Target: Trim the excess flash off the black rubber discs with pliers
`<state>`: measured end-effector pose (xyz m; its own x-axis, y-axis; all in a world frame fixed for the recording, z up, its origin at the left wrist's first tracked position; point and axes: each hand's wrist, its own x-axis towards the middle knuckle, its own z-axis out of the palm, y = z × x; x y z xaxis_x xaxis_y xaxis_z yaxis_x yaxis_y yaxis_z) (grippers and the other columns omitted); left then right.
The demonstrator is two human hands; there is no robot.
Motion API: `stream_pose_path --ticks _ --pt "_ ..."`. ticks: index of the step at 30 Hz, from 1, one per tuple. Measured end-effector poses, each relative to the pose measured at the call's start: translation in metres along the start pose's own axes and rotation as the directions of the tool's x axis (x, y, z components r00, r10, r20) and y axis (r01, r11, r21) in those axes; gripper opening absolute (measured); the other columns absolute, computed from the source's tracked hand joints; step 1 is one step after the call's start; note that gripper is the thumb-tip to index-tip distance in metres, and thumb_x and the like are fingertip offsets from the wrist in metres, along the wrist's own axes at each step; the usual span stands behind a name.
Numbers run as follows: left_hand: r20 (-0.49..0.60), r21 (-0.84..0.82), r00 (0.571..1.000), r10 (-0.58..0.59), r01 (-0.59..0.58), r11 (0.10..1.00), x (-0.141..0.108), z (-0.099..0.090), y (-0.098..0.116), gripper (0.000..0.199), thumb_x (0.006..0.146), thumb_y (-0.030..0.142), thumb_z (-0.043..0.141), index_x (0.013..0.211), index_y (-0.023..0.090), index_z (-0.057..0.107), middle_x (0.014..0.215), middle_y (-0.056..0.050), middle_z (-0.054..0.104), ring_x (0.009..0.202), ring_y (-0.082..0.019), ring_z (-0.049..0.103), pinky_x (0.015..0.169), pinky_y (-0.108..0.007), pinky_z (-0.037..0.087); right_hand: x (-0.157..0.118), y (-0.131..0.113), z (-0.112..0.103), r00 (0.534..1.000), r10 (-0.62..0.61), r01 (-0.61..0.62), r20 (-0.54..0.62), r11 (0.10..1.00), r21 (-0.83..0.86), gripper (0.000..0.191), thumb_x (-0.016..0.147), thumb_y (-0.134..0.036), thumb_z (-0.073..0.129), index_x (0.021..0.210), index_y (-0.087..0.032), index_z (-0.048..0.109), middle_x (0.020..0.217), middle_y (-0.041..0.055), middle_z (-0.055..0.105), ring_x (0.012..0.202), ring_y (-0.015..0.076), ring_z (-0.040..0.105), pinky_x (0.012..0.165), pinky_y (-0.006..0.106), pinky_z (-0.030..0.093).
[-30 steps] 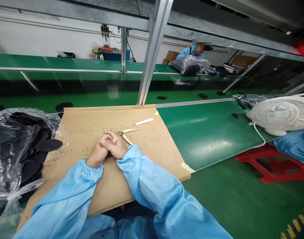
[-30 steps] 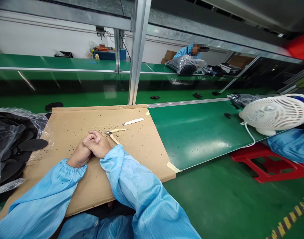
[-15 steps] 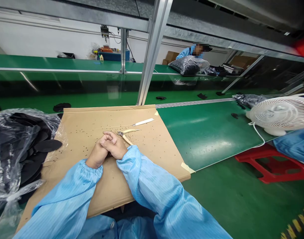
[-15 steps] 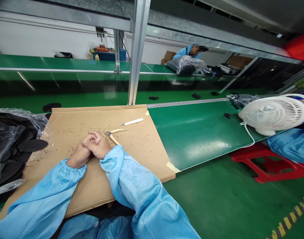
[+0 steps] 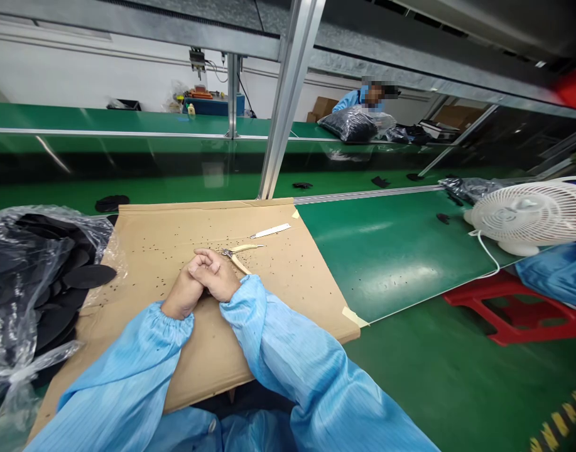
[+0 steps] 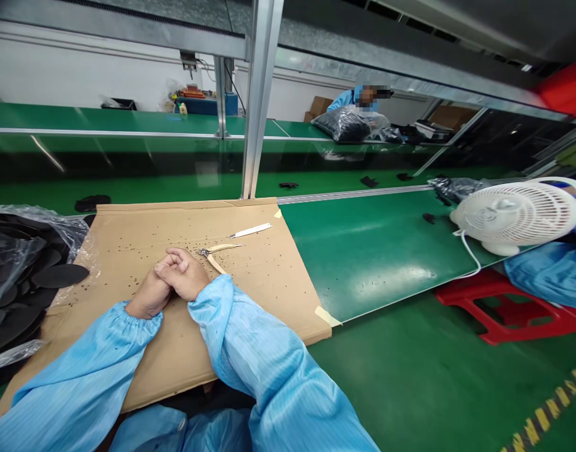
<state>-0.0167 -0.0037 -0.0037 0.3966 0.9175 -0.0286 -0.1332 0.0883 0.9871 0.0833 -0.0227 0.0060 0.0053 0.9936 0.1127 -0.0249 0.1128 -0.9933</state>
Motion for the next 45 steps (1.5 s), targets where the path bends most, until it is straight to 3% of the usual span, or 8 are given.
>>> stream_pose_path --ticks 10,16,27,45 --pt "0.038 -0.029 0.999 0.019 -0.017 0.999 0.0012 -0.0010 -0.0020 0.019 0.076 0.031 0.064 0.076 0.018 0.051 0.069 0.002 0.051 0.063 -0.011 0.048 0.060 -0.023 0.041 -0.0008 -0.0002 -0.0008 1.000 -0.006 0.005 -0.021 0.997 -0.071 0.048 0.075 -0.039 0.066 0.116 -0.017 0.057 0.101 0.0047 0.065 0.096 0.0184 0.061 0.090 0.033 0.047" --pt "0.014 -0.038 1.000 0.015 -0.014 0.999 0.0018 0.0005 -0.0008 0.024 0.077 0.036 0.062 0.072 0.017 0.048 0.065 0.002 0.048 0.060 -0.011 0.044 0.056 -0.023 0.039 0.0005 0.0035 -0.0011 1.000 0.001 -0.002 -0.015 0.996 -0.093 0.050 0.075 -0.040 0.066 0.118 -0.017 0.057 0.098 0.0039 0.065 0.093 0.0175 0.062 0.089 0.032 0.047" --pt "0.040 -0.080 0.999 -0.023 0.026 0.996 0.0012 0.0008 -0.0014 0.017 0.073 0.025 0.061 0.074 0.019 0.045 0.063 0.003 0.047 0.053 -0.010 0.042 0.048 -0.022 0.033 0.0015 0.0060 -0.0012 1.000 0.000 -0.001 -0.013 0.998 -0.063 0.050 0.074 -0.039 0.066 0.117 -0.016 0.057 0.093 0.0027 0.065 0.090 0.0174 0.061 0.086 0.032 0.048" --pt "0.034 -0.066 0.999 -0.020 0.022 0.998 0.0008 0.0020 0.0005 0.015 0.071 0.023 0.059 0.074 0.019 0.045 0.066 0.003 0.048 0.053 -0.009 0.043 0.046 -0.022 0.035 0.0006 0.0024 -0.0009 1.000 0.009 -0.010 -0.018 0.998 -0.068 0.046 0.075 -0.037 0.066 0.116 -0.017 0.057 0.090 0.0018 0.063 0.086 0.0167 0.061 0.079 0.030 0.049"
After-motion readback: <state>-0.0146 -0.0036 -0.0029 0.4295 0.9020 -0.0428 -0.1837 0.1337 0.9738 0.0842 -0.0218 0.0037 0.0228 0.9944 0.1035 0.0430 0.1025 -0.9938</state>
